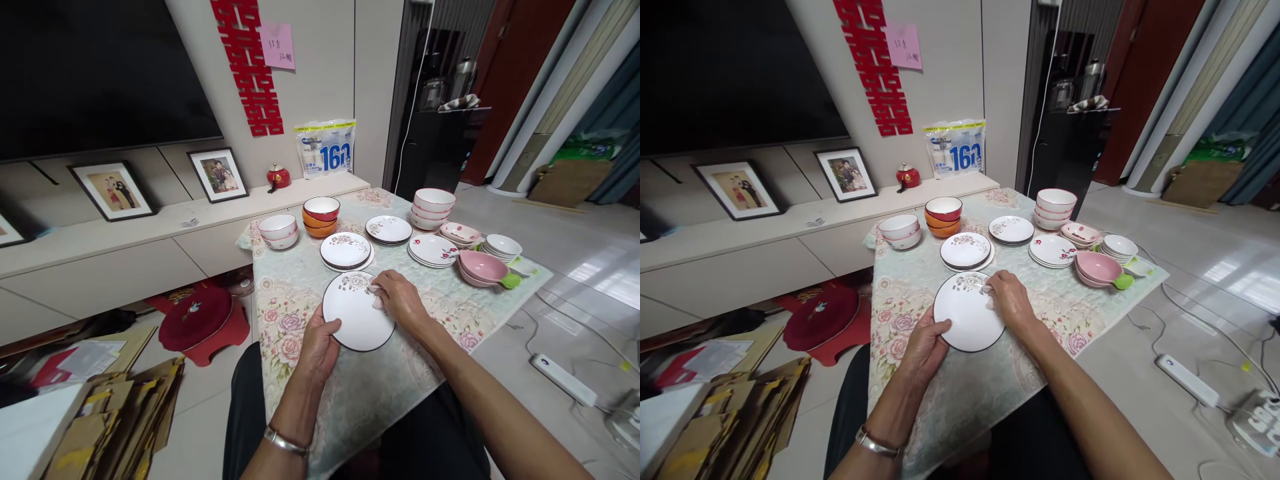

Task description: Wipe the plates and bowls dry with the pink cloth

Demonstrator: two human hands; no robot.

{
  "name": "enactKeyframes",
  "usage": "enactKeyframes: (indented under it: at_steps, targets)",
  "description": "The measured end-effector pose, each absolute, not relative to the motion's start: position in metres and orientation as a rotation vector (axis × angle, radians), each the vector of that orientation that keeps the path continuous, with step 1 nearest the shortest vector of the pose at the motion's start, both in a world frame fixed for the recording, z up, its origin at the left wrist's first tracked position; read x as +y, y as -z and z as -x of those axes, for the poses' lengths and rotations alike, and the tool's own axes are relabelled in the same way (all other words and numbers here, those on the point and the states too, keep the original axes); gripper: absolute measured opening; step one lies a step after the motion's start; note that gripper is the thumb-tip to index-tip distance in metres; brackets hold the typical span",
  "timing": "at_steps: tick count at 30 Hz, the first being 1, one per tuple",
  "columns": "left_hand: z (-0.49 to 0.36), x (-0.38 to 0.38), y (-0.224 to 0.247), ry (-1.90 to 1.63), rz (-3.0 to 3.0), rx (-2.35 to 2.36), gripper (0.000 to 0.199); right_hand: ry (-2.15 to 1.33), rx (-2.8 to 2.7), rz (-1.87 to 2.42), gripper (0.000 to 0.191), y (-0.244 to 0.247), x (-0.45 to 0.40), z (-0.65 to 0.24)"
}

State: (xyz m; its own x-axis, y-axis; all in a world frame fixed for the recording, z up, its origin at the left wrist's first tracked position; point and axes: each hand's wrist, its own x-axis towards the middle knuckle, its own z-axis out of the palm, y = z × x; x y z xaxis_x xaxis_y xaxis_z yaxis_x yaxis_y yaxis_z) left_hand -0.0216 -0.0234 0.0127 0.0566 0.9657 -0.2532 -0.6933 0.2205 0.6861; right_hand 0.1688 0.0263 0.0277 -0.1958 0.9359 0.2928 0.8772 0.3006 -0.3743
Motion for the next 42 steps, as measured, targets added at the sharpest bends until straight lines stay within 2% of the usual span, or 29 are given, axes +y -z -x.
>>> enactKeyframes:
  at_steps: [7,13,22,29,34,42]
  targets:
    - [0.022,-0.022,-0.012,-1.296,-0.437,0.732,0.078,-0.098,-2.358,1.27,0.022,-0.049,0.054,-0.14]
    - [0.022,-0.023,-0.014,-1.279,-0.452,0.747,0.075,-0.246,-2.481,0.927,0.018,-0.057,0.061,-0.137]
    - [0.021,-0.024,-0.016,-1.277,-0.425,0.783,0.077,-0.421,-2.027,1.2,0.017,-0.02,0.04,-0.176]
    - [0.022,-0.025,-0.014,-1.284,-0.415,0.793,0.077,-0.215,-1.967,1.385,0.024,0.002,-0.001,-0.186]
    - [0.022,-0.025,-0.013,-1.289,-0.408,0.793,0.075,-0.067,-2.085,1.518,0.031,-0.001,-0.034,-0.185]
    - [0.023,-0.025,-0.011,-1.275,-0.437,0.762,0.07,0.158,-2.24,1.706,0.018,-0.02,-0.028,-0.171]
